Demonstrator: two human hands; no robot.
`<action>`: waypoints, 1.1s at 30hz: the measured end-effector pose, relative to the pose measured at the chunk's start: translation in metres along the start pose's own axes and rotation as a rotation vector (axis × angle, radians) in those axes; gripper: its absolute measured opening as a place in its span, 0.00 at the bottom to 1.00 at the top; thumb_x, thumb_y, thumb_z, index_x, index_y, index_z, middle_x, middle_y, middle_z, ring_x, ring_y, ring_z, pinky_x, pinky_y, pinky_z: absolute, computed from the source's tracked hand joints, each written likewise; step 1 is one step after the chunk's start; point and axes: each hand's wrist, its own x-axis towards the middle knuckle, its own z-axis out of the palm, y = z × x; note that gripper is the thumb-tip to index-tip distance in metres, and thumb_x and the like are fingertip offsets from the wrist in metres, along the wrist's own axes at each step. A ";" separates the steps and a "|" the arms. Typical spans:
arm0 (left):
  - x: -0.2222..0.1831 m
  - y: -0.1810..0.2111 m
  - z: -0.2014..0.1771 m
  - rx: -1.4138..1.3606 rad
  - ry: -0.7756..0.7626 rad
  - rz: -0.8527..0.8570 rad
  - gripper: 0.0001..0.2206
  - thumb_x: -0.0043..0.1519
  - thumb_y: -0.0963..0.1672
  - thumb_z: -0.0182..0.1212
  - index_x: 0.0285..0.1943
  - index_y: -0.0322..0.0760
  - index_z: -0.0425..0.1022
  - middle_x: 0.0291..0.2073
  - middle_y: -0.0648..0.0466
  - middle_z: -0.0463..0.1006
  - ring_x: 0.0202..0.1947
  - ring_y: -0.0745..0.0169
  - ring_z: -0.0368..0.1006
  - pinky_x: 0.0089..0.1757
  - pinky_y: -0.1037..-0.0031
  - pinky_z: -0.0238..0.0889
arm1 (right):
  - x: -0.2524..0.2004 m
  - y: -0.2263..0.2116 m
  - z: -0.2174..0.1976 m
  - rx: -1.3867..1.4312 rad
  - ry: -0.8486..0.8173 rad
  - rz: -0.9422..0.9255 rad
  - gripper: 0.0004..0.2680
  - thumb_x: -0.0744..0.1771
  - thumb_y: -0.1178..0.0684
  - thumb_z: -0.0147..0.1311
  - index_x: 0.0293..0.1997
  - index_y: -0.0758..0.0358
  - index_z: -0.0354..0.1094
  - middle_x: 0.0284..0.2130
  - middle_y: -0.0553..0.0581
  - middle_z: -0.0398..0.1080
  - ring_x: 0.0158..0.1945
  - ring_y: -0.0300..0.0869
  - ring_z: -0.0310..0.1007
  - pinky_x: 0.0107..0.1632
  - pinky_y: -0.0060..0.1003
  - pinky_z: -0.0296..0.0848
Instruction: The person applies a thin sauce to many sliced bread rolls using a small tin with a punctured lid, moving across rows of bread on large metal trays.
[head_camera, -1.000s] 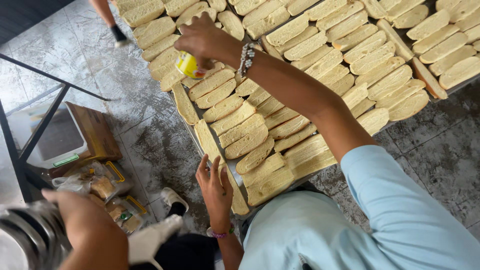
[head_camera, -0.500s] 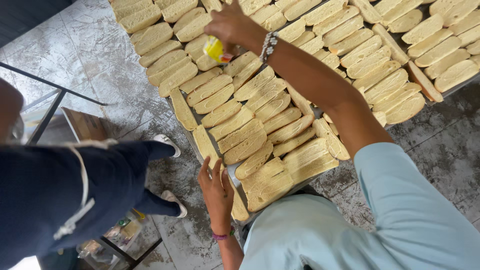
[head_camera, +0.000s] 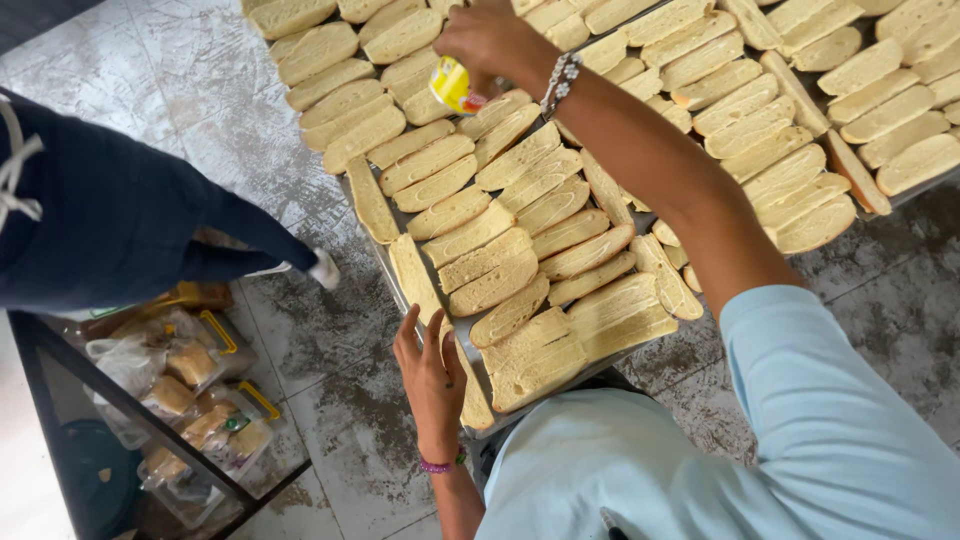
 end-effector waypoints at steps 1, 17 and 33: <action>-0.002 0.000 -0.001 -0.002 0.006 -0.013 0.15 0.65 0.39 0.57 0.61 0.34 0.74 0.65 0.39 0.65 0.62 0.37 0.64 0.57 0.54 0.63 | 0.007 -0.010 0.000 -0.013 0.006 -0.022 0.28 0.43 0.56 0.75 0.45 0.50 0.74 0.45 0.57 0.70 0.51 0.53 0.68 0.46 0.54 0.65; -0.046 -0.026 -0.030 0.050 0.129 -0.172 0.14 0.67 0.39 0.56 0.62 0.34 0.73 0.65 0.38 0.66 0.62 0.36 0.65 0.55 0.54 0.67 | 0.072 -0.143 0.024 -0.090 0.160 -0.291 0.28 0.47 0.49 0.76 0.50 0.45 0.72 0.45 0.57 0.68 0.50 0.58 0.67 0.45 0.57 0.64; -0.052 -0.058 -0.051 -0.017 0.105 -0.110 0.15 0.66 0.39 0.59 0.62 0.35 0.72 0.66 0.39 0.66 0.61 0.37 0.66 0.55 0.55 0.66 | -0.097 -0.229 -0.020 -0.047 -0.207 -0.447 0.31 0.53 0.40 0.75 0.60 0.46 0.67 0.49 0.63 0.67 0.55 0.59 0.65 0.54 0.57 0.61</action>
